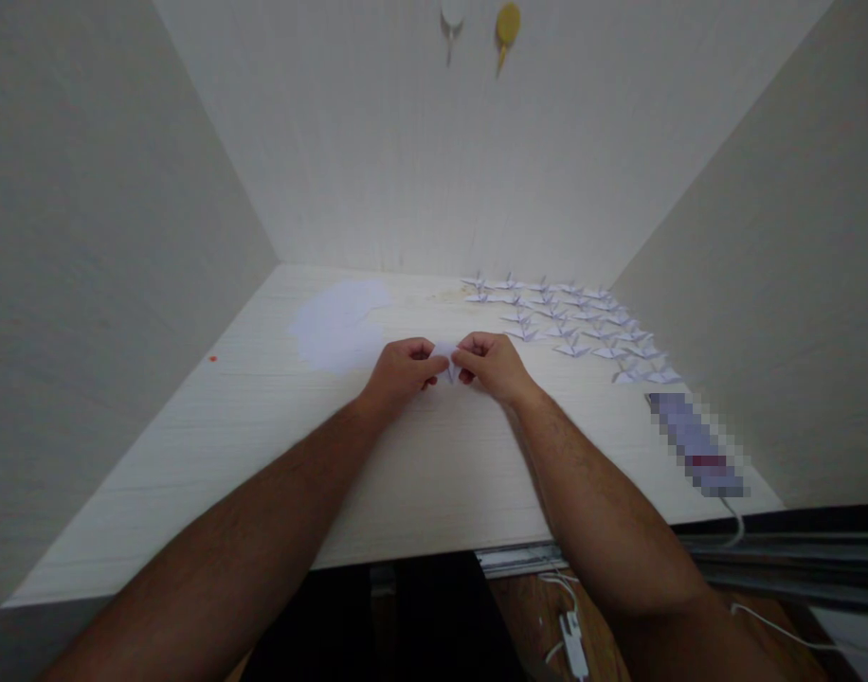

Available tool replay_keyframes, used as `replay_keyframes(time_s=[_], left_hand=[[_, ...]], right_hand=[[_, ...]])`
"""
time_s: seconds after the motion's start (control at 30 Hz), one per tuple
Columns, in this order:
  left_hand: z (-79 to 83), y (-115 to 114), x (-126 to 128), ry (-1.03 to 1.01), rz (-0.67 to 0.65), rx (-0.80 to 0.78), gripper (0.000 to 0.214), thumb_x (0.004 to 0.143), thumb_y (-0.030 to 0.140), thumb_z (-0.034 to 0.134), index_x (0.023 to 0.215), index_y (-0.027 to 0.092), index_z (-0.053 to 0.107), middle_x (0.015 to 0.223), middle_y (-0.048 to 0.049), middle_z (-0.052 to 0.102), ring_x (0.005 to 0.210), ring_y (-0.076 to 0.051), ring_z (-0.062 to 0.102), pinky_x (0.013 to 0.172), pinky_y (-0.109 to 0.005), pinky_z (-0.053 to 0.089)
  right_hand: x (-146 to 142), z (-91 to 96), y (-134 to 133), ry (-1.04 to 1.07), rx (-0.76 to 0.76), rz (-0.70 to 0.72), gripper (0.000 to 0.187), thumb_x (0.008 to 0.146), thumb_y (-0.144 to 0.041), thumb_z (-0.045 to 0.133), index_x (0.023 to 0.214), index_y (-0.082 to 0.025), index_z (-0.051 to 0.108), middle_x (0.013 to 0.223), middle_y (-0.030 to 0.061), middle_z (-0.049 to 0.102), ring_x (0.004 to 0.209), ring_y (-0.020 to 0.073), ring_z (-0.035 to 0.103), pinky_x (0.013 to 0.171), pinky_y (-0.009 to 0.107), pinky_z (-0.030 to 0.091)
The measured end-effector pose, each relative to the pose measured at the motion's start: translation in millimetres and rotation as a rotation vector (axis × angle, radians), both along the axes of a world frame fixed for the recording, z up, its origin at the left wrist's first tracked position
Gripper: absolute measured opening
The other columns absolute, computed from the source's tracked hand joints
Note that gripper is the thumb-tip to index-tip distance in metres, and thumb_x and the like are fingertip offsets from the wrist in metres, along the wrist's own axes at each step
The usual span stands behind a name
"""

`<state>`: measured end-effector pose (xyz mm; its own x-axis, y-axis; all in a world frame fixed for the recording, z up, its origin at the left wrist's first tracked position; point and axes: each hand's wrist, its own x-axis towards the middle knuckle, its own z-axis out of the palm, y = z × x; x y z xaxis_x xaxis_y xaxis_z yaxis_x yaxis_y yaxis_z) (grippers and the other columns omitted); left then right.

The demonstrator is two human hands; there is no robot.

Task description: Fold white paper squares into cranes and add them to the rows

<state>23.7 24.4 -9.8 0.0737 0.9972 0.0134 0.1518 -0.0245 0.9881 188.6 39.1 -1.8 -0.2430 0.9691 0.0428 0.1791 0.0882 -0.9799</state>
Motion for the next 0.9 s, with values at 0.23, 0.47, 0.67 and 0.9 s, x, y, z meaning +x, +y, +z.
replay_keyframes(time_s=[0.23, 0.47, 0.67, 0.9], left_hand=[[-3.1, 1.4, 0.5, -0.019, -0.008, -0.01, 0.013, 0.067, 0.028, 0.069, 0.071, 0.017, 0.063, 0.058, 0.001, 0.061, 0.046, -0.009, 0.051, 0.043, -0.02, 0.036], [3.9, -1.6, 2.4, 0.036, 0.012, 0.023, 0.019, 0.069, 0.034, 0.068, 0.063, 0.017, 0.06, 0.053, 0.0031, 0.055, 0.046, -0.008, 0.048, 0.045, -0.021, 0.04], [1.8, -0.8, 3.1, 0.021, 0.036, 0.042, 0.019, 0.069, 0.033, 0.068, 0.063, 0.017, 0.06, 0.053, 0.003, 0.054, 0.047, -0.008, 0.047, 0.045, -0.02, 0.037], [-1.3, 2.8, 3.8, -0.093, 0.144, 0.061, 0.022, 0.067, 0.032, 0.07, 0.058, 0.018, 0.055, 0.052, 0.0036, 0.051, 0.046, -0.008, 0.046, 0.045, -0.02, 0.039]], right_hand=[[-2.3, 6.0, -4.2, -0.086, 0.025, -0.03, 0.014, 0.072, -0.028, 0.064, 0.069, -0.015, 0.06, 0.048, -0.0027, 0.058, 0.04, 0.0064, 0.048, 0.039, 0.017, 0.031], [-1.3, 6.2, -5.2, -0.124, 0.029, -0.035, 0.015, 0.073, -0.03, 0.064, 0.07, -0.015, 0.06, 0.048, -0.0027, 0.058, 0.04, 0.0062, 0.046, 0.039, 0.017, 0.03], [-2.9, 5.7, -5.9, -0.091, 0.043, -0.041, 0.017, 0.073, -0.031, 0.064, 0.068, -0.016, 0.058, 0.047, -0.0031, 0.056, 0.039, 0.0064, 0.046, 0.039, 0.017, 0.03], [-3.9, -3.0, -3.4, 0.008, -0.038, 0.044, 0.025, 0.073, -0.033, 0.066, 0.059, -0.018, 0.052, 0.047, -0.0013, 0.058, 0.04, 0.0076, 0.049, 0.04, 0.018, 0.036]])
